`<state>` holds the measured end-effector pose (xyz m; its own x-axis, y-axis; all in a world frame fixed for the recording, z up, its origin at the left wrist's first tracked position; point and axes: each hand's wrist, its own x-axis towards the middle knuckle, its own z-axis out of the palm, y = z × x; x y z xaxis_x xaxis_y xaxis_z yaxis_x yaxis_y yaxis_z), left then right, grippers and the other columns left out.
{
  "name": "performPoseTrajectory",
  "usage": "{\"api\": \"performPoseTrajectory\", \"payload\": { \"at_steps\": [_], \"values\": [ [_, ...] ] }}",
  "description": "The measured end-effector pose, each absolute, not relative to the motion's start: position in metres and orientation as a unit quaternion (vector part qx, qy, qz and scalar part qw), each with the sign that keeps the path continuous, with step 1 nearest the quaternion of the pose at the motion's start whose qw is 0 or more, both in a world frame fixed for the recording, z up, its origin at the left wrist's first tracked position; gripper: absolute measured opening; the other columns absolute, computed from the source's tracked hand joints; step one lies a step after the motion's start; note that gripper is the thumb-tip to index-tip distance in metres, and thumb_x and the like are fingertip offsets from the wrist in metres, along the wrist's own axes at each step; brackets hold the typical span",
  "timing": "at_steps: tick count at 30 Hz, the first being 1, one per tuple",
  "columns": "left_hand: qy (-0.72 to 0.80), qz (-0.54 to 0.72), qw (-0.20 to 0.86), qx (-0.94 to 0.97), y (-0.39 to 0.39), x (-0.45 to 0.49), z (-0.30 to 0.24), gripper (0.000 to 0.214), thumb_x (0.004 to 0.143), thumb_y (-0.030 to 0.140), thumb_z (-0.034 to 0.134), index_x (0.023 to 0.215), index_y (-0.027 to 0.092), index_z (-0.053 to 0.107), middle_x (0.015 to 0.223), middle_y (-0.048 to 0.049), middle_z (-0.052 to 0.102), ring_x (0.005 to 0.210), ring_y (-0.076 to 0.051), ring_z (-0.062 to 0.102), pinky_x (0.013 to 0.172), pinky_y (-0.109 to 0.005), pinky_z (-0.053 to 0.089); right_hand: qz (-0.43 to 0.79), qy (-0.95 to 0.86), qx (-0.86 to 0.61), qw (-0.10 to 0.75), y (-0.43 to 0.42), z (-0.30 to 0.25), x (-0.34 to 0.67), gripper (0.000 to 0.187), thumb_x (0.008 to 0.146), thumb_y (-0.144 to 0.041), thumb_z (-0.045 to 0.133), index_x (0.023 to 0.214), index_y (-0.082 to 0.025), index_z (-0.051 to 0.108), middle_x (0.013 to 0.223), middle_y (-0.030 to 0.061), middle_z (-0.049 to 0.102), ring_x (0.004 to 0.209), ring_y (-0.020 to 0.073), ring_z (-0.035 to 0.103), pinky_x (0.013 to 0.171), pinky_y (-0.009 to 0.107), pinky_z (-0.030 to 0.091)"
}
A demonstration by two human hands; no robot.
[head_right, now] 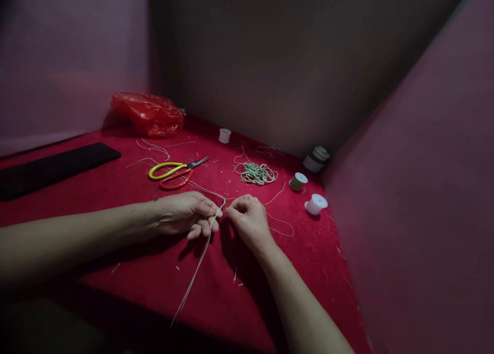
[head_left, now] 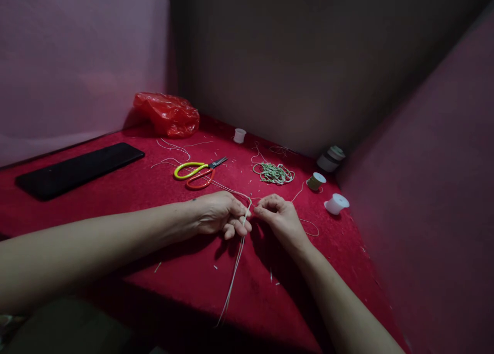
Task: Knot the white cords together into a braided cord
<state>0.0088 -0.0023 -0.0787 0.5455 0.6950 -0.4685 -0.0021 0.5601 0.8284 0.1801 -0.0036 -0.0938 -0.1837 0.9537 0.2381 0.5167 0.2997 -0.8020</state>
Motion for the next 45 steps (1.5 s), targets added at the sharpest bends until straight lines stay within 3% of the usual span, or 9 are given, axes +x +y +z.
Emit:
{"api": "performPoseTrajectory", "payload": {
  "at_steps": [4,8,12,17,22,25,29,34,45],
  "values": [
    [0.383,0.196,0.832,0.35,-0.004,0.013,-0.086,0.009,0.072,0.008,0.046,0.076,0.009,0.054,0.055,-0.0033,0.06,0.037,-0.006,0.05,0.032,-0.012,0.037,0.446,-0.597,-0.496,0.445,-0.006,-0.096,0.177,0.01,0.063,-0.026,0.065,0.062,-0.016,0.065,0.078,0.0037,0.062,0.07,0.0152,0.056,0.067,0.028,0.044],
    [0.295,0.267,0.866,0.303,-0.008,0.023,-0.092,0.015,0.07,0.002,0.049,0.08,0.014,0.054,0.057,0.0026,0.058,0.046,-0.002,0.054,0.046,-0.007,0.042,0.504,-0.537,-0.492,0.464,-0.011,-0.094,0.173,0.012,0.061,-0.026,0.068,0.064,-0.014,0.067,0.087,0.0062,0.064,0.08,0.0174,0.058,0.073,0.029,0.044],
    [0.306,0.141,0.86,0.382,-0.014,0.027,-0.088,0.007,0.075,0.014,0.049,0.074,0.013,0.056,0.056,-0.0026,0.061,0.038,-0.004,0.05,0.034,-0.009,0.036,0.535,-0.513,-0.49,0.458,-0.013,-0.09,0.172,0.01,0.061,-0.022,0.066,0.067,-0.014,0.068,0.088,0.0066,0.066,0.078,0.0166,0.058,0.071,0.027,0.043],
    [0.368,-0.007,0.672,0.643,-0.002,-0.002,-0.064,0.01,0.069,0.018,0.051,0.061,0.015,0.057,0.052,-0.0012,0.059,0.038,-0.012,0.053,0.028,-0.016,0.033,0.564,-0.478,-0.493,0.458,-0.011,-0.09,0.178,0.014,0.061,-0.025,0.068,0.067,-0.013,0.064,0.07,0.0033,0.064,0.062,0.0125,0.055,0.059,0.024,0.04],
    [0.473,0.046,0.47,0.744,0.028,-0.068,-0.025,0.018,0.071,0.03,0.055,0.075,0.014,0.063,0.056,-0.0019,0.06,0.042,-0.008,0.05,0.036,-0.014,0.03,0.571,-0.471,-0.511,0.438,-0.01,-0.09,0.183,0.016,0.06,-0.027,0.067,0.063,-0.013,0.06,0.056,-0.0008,0.058,0.05,0.0086,0.048,0.051,0.022,0.033],
    [0.502,0.086,0.418,0.752,0.035,-0.091,-0.009,0.029,0.078,0.03,0.047,0.088,0.008,0.063,0.062,0.0006,0.06,0.051,-0.003,0.051,0.05,-0.012,0.033,0.564,-0.489,-0.515,0.422,-0.009,-0.089,0.185,0.015,0.061,-0.026,0.066,0.06,-0.013,0.058,0.052,-0.0022,0.055,0.046,0.0076,0.045,0.048,0.022,0.031],
    [0.495,0.145,0.386,0.765,0.034,-0.077,-0.016,0.03,0.075,0.04,0.052,0.077,0.013,0.064,0.057,-0.0003,0.058,0.047,-0.006,0.049,0.045,-0.016,0.035,0.558,-0.502,-0.508,0.422,-0.006,-0.089,0.186,0.012,0.062,-0.023,0.064,0.06,-0.014,0.057,0.05,-0.0026,0.054,0.042,0.0064,0.041,0.044,0.021,0.029],
    [0.493,0.199,0.315,0.786,0.023,-0.03,-0.046,0.018,0.078,0.029,0.048,0.081,0.016,0.06,0.054,0.0036,0.054,0.042,-0.005,0.048,0.044,-0.016,0.034,0.647,-0.458,-0.435,0.428,-0.004,-0.091,0.185,0.011,0.063,-0.022,0.064,0.064,-0.014,0.057,0.051,-0.0023,0.054,0.039,0.0046,0.037,0.036,0.017,0.022],
    [0.411,0.273,0.202,0.846,0.013,-0.004,-0.071,0.015,0.081,0.023,0.049,0.078,0.014,0.06,0.056,0.0015,0.055,0.052,-0.007,0.046,0.053,-0.019,0.034,0.7,-0.401,-0.419,0.416,-0.003,-0.09,0.181,0.026,0.061,-0.011,0.054,0.084,-0.01,0.065,0.056,0.0034,0.062,0.041,0.0073,0.047,0.031,0.014,0.032]
  ]
}}
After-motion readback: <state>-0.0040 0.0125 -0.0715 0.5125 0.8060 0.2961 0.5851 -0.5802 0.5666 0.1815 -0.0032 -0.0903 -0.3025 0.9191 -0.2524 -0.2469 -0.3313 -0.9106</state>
